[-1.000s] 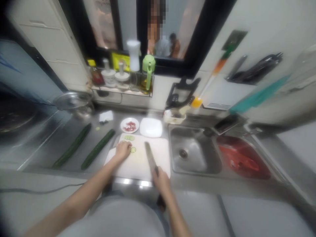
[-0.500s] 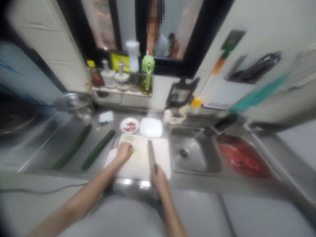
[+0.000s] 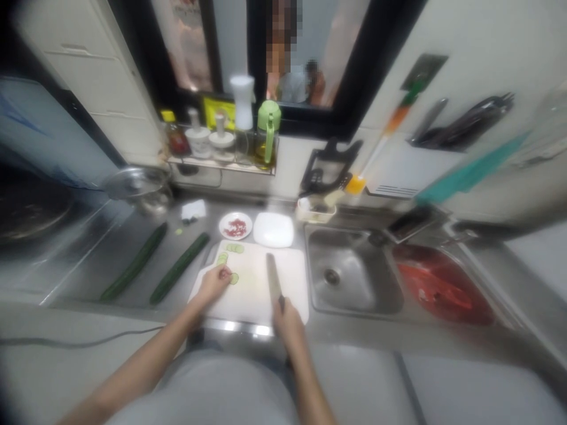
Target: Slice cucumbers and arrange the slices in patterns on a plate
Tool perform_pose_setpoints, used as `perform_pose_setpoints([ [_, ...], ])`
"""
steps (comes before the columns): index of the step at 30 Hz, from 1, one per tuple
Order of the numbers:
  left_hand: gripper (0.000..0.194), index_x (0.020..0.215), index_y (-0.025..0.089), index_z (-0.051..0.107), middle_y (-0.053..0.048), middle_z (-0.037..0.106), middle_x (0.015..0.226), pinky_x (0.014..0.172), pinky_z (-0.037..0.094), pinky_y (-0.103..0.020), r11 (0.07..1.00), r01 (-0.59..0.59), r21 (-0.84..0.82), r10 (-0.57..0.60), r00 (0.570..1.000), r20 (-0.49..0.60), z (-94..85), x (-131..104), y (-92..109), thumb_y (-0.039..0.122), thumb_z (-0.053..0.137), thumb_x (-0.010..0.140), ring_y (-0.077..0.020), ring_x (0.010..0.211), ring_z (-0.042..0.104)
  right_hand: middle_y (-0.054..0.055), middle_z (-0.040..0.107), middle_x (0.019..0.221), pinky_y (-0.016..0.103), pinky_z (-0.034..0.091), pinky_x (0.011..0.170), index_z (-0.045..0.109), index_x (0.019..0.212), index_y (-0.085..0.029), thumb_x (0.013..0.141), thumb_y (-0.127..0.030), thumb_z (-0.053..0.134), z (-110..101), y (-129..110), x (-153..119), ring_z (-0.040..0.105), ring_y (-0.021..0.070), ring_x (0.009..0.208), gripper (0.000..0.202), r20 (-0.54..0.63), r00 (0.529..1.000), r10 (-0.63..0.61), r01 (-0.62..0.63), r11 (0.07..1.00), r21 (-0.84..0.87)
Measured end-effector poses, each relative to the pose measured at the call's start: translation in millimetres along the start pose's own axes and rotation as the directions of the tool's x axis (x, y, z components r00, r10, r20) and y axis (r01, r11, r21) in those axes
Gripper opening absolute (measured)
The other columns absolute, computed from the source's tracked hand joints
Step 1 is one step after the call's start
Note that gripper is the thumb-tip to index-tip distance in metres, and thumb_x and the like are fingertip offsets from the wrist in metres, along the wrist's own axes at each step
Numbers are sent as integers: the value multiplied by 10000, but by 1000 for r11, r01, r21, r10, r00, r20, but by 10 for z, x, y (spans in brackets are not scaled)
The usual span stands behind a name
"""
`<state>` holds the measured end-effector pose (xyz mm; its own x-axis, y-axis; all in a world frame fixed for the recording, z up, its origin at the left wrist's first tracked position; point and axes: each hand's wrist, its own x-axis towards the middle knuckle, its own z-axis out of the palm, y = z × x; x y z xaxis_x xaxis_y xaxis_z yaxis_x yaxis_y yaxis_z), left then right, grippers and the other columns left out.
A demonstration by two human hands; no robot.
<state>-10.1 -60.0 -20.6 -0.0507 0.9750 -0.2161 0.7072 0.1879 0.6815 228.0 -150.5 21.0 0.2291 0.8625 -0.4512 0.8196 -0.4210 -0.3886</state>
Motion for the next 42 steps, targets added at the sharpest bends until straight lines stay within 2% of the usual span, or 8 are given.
perform_pose_setpoints([
  [8,75,811,216,628,43,664,732,680,400,-213,998,48,-40,-52,993,-111,-105,-9,-299,257,598,756,-114,705,600,91,686,947,230,364,652,534,1049,-190,968,-409,301,-32,-2,25,629,177,890,331,23,1000,2,-1,1000,-28],
  [15,116,876,225,629,30,690,810,721,406,-225,994,107,-22,-109,975,-194,-127,132,-362,274,565,793,-123,752,608,95,685,951,226,367,640,526,1046,-188,968,-405,300,-43,4,70,628,175,889,323,33,999,-1,2,1000,-16],
  [22,172,941,247,645,4,701,866,807,381,-283,984,102,147,-68,972,-225,-177,187,-214,267,522,823,-173,871,612,73,684,901,221,355,614,545,1070,-200,960,-425,321,-41,30,84,622,164,782,336,28,999,15,-15,1000,-4],
  [25,188,945,254,653,-19,700,907,854,356,-331,959,125,252,-70,974,-217,-190,160,-167,256,508,826,-210,937,595,86,683,925,221,352,624,544,1061,-193,960,-427,321,-43,37,92,621,171,822,339,24,1000,9,-8,1000,-5],
  [28,209,981,254,650,-44,685,1003,879,345,-359,954,125,272,-61,971,-230,-177,148,-138,252,504,831,-232,998,570,100,681,957,221,349,629,535,1051,-187,963,-421,306,-51,31,97,620,177,871,339,34,999,6,-6,1000,1],
  [32,243,1041,264,645,-65,647,1092,905,338,-382,960,65,271,-6,977,-214,-132,208,-25,266,506,841,-252,1046,535,108,678,985,226,352,655,526,1047,-181,967,-405,298,-67,12,94,620,182,899,330,46,999,13,-13,1000,3],
  [36,300,1119,273,630,-80,609,1141,924,323,-402,949,-5,315,62,983,-171,-87,344,206,262,490,855,-268,1080,496,115,679,988,234,354,660,526,1033,-181,966,-408,298,-86,-4,84,620,188,893,329,52,999,15,-15,1000,-8],
  [42,334,1176,276,605,-96,569,1130,927,303,-400,905,-93,416,136,988,-74,-49,564,435,288,495,861,-271,1089,461,88,681,965,224,356,637,525,1008,-197,966,-412,289,-92,-1,92,629,170,861,322,56,998,21,-21,1000,-3],
])
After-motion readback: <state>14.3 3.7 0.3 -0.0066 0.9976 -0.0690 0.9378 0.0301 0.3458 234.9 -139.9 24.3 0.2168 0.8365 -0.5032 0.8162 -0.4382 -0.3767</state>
